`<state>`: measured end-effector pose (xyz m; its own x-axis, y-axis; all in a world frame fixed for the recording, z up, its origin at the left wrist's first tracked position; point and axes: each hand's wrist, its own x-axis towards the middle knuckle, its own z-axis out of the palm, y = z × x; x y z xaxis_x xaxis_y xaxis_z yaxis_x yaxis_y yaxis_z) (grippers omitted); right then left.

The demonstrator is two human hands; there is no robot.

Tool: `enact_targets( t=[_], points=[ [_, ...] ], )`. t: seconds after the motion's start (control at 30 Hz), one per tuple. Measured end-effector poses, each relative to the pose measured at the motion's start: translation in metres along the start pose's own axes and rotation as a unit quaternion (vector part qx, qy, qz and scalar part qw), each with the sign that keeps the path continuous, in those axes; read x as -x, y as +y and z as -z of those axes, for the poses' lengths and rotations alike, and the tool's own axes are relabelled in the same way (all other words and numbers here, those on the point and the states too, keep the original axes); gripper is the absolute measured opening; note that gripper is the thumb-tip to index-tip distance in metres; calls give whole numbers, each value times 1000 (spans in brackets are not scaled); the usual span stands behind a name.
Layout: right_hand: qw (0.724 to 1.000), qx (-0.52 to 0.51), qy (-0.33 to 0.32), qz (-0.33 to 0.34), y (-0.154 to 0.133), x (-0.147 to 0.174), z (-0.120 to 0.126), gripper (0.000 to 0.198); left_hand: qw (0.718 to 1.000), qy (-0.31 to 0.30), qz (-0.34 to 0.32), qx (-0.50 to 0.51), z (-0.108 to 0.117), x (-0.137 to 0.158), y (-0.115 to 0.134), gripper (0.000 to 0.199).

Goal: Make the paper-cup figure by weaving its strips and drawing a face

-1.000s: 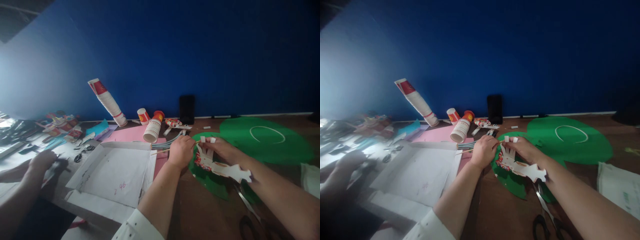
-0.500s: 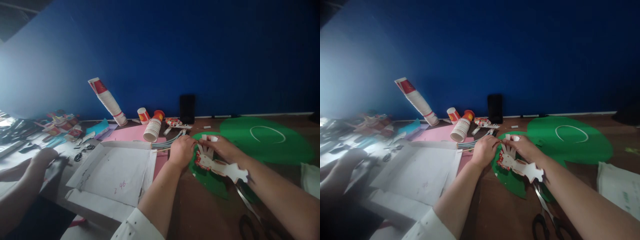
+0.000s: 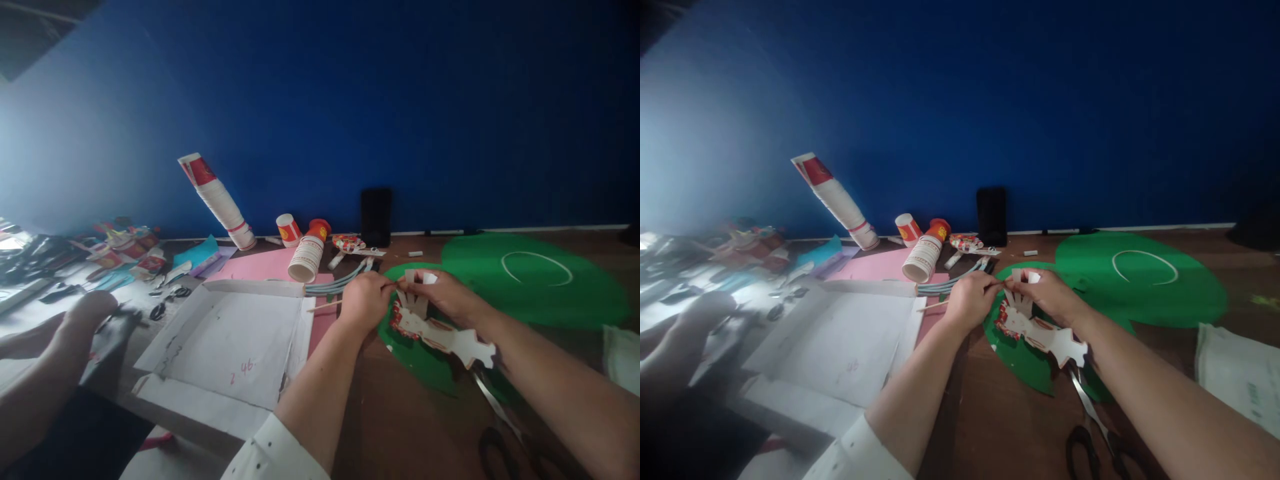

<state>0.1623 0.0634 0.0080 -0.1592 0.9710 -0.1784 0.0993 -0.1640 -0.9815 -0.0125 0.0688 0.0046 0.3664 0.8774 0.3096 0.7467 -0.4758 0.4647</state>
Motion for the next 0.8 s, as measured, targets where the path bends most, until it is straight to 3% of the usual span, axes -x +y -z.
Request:
enact_targets(
  t=[0.43, 0.8],
  points=[
    [1000, 2, -7, -22, 7, -5, 3, 40, 997, 54, -57, 8, -2, -1, -4, 15],
    [1000, -11, -11, -19, 8, -5, 1, 44, 999, -6, -31, -10, 2, 0, -1, 20]
  ],
)
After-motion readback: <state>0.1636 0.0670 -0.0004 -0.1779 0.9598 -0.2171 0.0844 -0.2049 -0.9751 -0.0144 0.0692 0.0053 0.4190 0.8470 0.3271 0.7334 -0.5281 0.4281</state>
